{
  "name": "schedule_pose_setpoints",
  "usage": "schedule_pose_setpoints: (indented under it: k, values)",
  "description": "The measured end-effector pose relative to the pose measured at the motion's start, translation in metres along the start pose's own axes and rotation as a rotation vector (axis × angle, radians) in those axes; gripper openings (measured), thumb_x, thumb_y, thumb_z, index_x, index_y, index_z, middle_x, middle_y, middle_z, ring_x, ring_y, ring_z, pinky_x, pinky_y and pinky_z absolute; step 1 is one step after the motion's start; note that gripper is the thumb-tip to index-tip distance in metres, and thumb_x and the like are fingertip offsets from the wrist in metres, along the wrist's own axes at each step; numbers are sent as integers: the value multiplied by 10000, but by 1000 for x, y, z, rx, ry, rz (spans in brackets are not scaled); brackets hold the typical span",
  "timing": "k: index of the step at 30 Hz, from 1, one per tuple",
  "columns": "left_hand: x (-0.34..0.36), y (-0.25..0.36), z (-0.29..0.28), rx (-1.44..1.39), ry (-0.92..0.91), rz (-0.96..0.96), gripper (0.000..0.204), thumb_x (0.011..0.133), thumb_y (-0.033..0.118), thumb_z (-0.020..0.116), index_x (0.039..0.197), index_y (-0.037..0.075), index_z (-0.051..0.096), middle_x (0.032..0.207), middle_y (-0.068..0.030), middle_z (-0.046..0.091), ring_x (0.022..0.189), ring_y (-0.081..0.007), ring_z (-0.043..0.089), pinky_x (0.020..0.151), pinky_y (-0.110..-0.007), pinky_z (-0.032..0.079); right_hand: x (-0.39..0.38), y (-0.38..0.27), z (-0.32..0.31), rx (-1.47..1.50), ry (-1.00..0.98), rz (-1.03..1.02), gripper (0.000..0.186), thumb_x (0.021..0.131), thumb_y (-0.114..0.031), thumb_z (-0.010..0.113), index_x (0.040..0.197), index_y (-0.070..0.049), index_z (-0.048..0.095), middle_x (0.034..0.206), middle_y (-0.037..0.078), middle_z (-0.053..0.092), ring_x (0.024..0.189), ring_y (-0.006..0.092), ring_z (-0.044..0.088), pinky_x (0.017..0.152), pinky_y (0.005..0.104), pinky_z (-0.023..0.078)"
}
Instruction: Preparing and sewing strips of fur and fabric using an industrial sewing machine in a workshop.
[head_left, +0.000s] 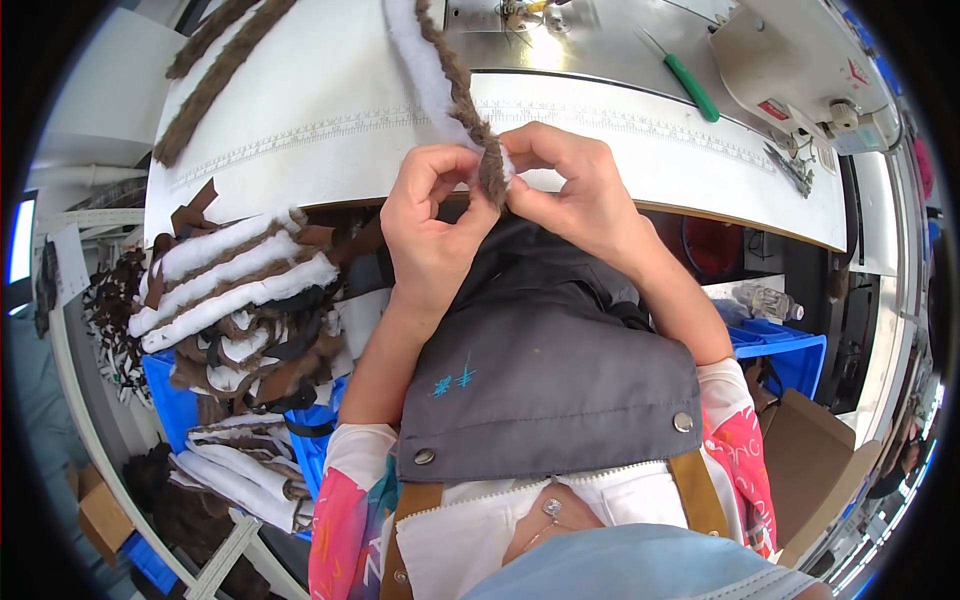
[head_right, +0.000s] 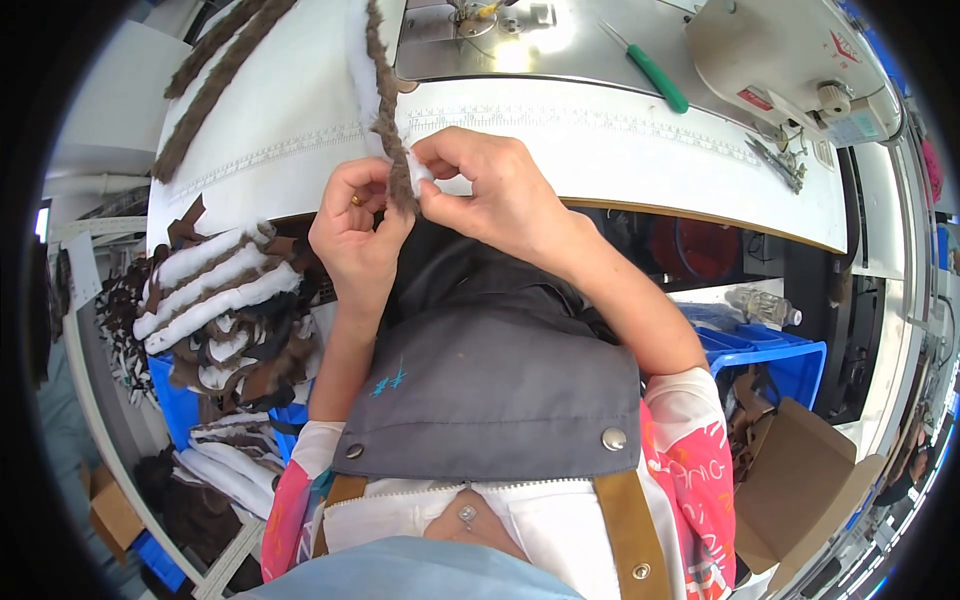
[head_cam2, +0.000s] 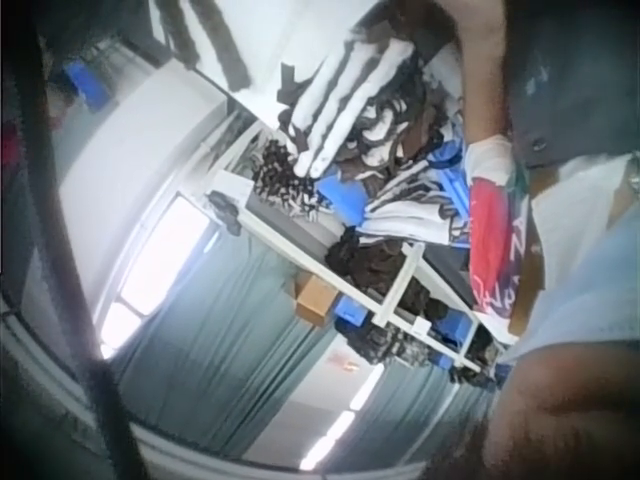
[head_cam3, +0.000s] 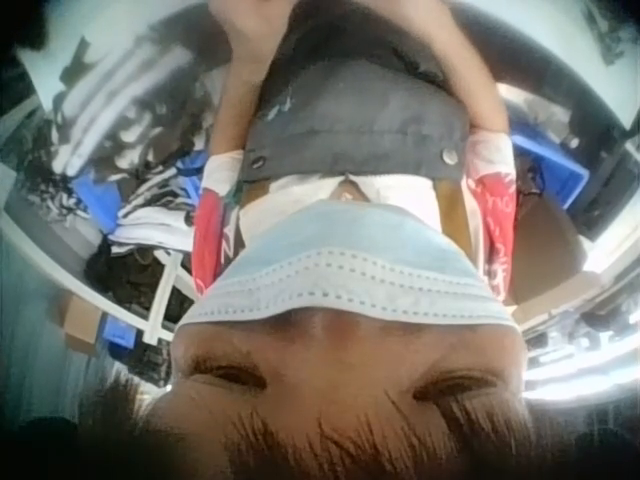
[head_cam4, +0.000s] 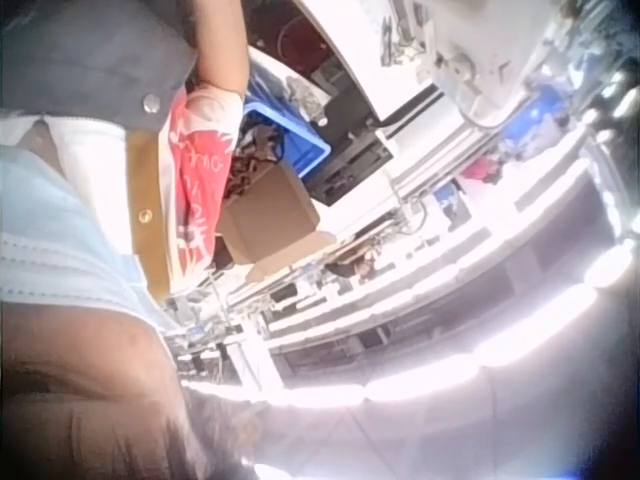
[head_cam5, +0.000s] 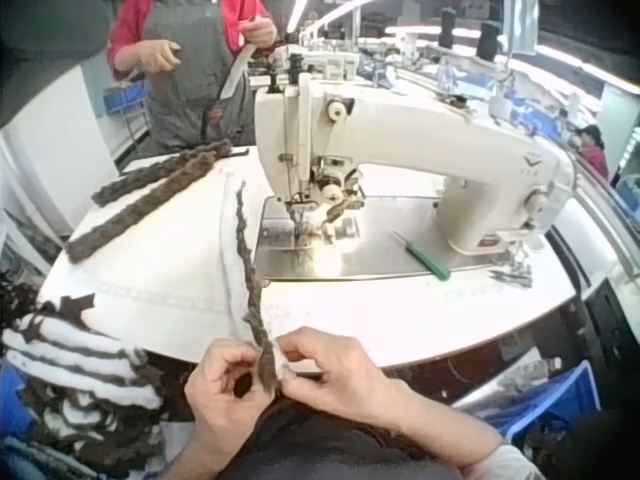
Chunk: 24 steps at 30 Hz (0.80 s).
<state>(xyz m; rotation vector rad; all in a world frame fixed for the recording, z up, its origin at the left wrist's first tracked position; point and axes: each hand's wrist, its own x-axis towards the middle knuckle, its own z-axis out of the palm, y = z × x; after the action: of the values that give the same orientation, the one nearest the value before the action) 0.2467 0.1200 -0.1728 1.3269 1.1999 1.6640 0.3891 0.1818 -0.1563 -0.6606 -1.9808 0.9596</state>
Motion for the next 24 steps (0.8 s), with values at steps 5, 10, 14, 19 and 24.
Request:
schedule_pose_setpoints:
  k: [5,10,14,19,24]
  values:
    - [5,8,-5,-13,-85,-101,203,773,-31,666,943,-25,555,913,-52,588,853,-114,591,795,-243,491,-3,6,7,-128,69,-61,143,734,-32,646,850,9,574,759,114,622,661,234,640,573,308,507]
    - [31,19,-29,-185,-341,-457,179,781,-20,659,933,-25,564,857,-55,620,799,-97,604,733,-215,494,-3,3,3,-323,66,-167,123,718,-26,634,812,-7,557,708,108,586,579,237,605,501,319,480]
    - [37,16,-35,-205,-442,-386,145,774,-14,652,886,-18,559,816,-40,615,778,-94,608,689,-215,496,0,-2,-2,-311,23,-183,164,699,-11,652,843,3,576,733,106,600,631,242,620,548,309,497]
    - [31,6,-11,294,-241,85,159,730,-46,629,850,6,538,867,-44,589,749,-118,582,684,-243,496,2,3,0,-260,130,-180,143,705,-59,629,813,1,557,707,141,583,591,291,591,533,349,487]
    - [34,15,11,-1,96,40,382,784,107,697,1106,63,498,1043,-16,555,983,-128,522,875,-298,426,0,7,-2,570,279,254,77,789,-6,560,850,40,552,730,33,611,665,77,573,606,235,468]
